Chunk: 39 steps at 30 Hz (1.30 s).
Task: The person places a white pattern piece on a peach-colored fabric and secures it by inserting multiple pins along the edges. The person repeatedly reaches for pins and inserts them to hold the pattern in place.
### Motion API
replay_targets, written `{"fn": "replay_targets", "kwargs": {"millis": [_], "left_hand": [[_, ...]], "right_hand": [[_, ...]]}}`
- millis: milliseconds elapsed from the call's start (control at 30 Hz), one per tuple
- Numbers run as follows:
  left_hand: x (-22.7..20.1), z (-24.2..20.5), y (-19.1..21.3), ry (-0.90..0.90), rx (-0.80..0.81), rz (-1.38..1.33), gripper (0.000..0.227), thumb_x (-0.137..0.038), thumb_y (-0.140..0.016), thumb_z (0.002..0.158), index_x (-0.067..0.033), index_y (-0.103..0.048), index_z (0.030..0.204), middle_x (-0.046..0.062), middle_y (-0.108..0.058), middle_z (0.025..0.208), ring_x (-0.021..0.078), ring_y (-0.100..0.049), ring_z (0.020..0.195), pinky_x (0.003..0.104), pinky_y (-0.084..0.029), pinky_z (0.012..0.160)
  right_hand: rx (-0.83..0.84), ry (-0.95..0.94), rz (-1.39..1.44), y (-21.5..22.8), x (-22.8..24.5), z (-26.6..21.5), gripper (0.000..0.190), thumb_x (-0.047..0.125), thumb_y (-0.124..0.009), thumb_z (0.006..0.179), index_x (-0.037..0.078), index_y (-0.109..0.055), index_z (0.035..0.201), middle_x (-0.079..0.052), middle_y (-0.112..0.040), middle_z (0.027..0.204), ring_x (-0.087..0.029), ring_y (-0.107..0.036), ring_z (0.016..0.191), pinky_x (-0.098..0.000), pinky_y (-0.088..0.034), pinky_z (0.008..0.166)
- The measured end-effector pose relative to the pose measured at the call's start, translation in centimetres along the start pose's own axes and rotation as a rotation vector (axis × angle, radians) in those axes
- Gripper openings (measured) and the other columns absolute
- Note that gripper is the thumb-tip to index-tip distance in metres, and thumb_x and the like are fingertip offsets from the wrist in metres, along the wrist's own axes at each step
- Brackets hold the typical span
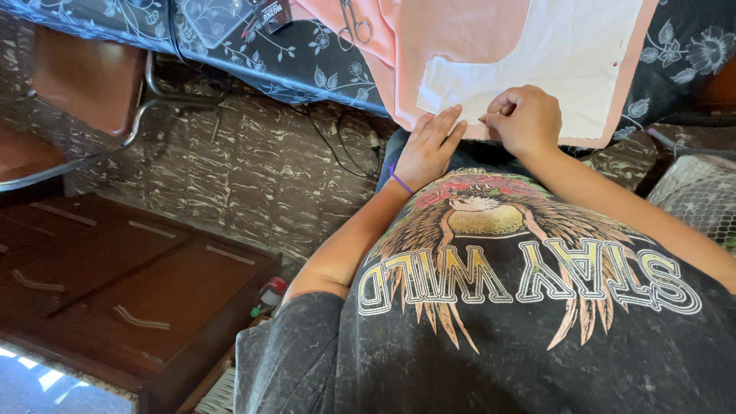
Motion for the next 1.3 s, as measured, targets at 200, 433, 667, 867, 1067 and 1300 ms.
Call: {"fn": "replay_targets", "kwargs": {"millis": [200,433,667,867,1067,1300], "left_hand": [[-0.1,0.3,0.5,0.017,0.001,0.001,0.041,-0.014,-0.044,0.108,-0.0125,-0.067,0.142,0.017,-0.06,0.156,0.0327,-0.064,0.14,0.048,-0.044,0.121],[0.1,-0.6,-0.8,0.091,0.414,-0.044,0.057,-0.003,-0.063,0.093,-0.0109,-0.059,0.149,0.017,-0.042,0.168,0.036,-0.051,0.155,0.058,-0.046,0.126],[-0.1,0.9,1.1,0.085,0.391,-0.062,0.054,-0.007,-0.062,0.092,-0.0064,-0.061,0.146,0.015,-0.051,0.162,0.0358,-0.055,0.15,0.056,-0.045,0.125],[-0.4,3.2,1.7,0.029,0.425,0.036,0.054,-0.031,-0.07,0.101,-0.0084,-0.061,0.149,0.012,-0.053,0.162,0.0321,-0.052,0.151,0.052,-0.04,0.124],[-1.1,8.2,-1.2,-0.068,0.829,0.094,0.109,-0.083,-0.07,0.106,-0.0049,-0.031,0.171,0.016,-0.021,0.178,0.0345,-0.02,0.167,0.056,-0.018,0.138],[-0.1,8.2,-2.5,-0.053,0.95,0.143,0.117,-0.098,-0.052,0.1,-0.0126,-0.025,0.174,0.011,-0.016,0.181,0.0383,-0.012,0.167,0.068,-0.012,0.133]], "right_hand": [[-0.003,-0.015,-0.007,0.7,1.1,-0.3,0.015,0.024,-0.093,0.08,0.018,-0.082,0.088,-0.009,-0.066,0.082,-0.039,-0.073,0.083,-0.0465,-0.058,0.076],[-0.04,-0.065,-0.003,-0.2,-0.4,0.0,0.022,0.033,-0.098,0.082,0.027,-0.077,0.08,0.003,-0.074,0.09,-0.023,-0.069,0.079,-0.0438,-0.05,0.066],[0.014,-0.019,0.284,1.0,-0.8,-0.4,0.01,0.016,-0.09,0.088,0.02,-0.082,0.093,0.003,-0.075,0.085,-0.011,-0.065,0.075,-0.0296,-0.05,0.072],[-0.27,0.279,0.184,6.2,-0.9,-1.5,0.011,0.007,-0.08,0.098,0.01,-0.082,0.109,-0.007,-0.079,0.105,-0.025,-0.068,0.097,-0.039,-0.052,0.083],[-0.057,0.466,-0.138,5.5,2.3,-0.4,0.088,0.059,-0.043,0.111,-0.009,-0.028,0.164,-0.035,-0.024,0.171,-0.058,-0.017,0.156,-0.0691,-0.016,0.127],[0.018,0.481,-0.292,3.0,1.0,-0.3,0.113,0.073,-0.046,0.099,-0.014,-0.033,0.171,-0.029,-0.02,0.18,-0.054,-0.01,0.162,-0.0722,-0.011,0.128]]}}
Point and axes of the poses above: each hand's wrist, its own z-axis towards the middle knuckle, its own y-axis out of the back of the hand, x = y × z, the point moved 8 cm from there along z, towards the middle knuckle
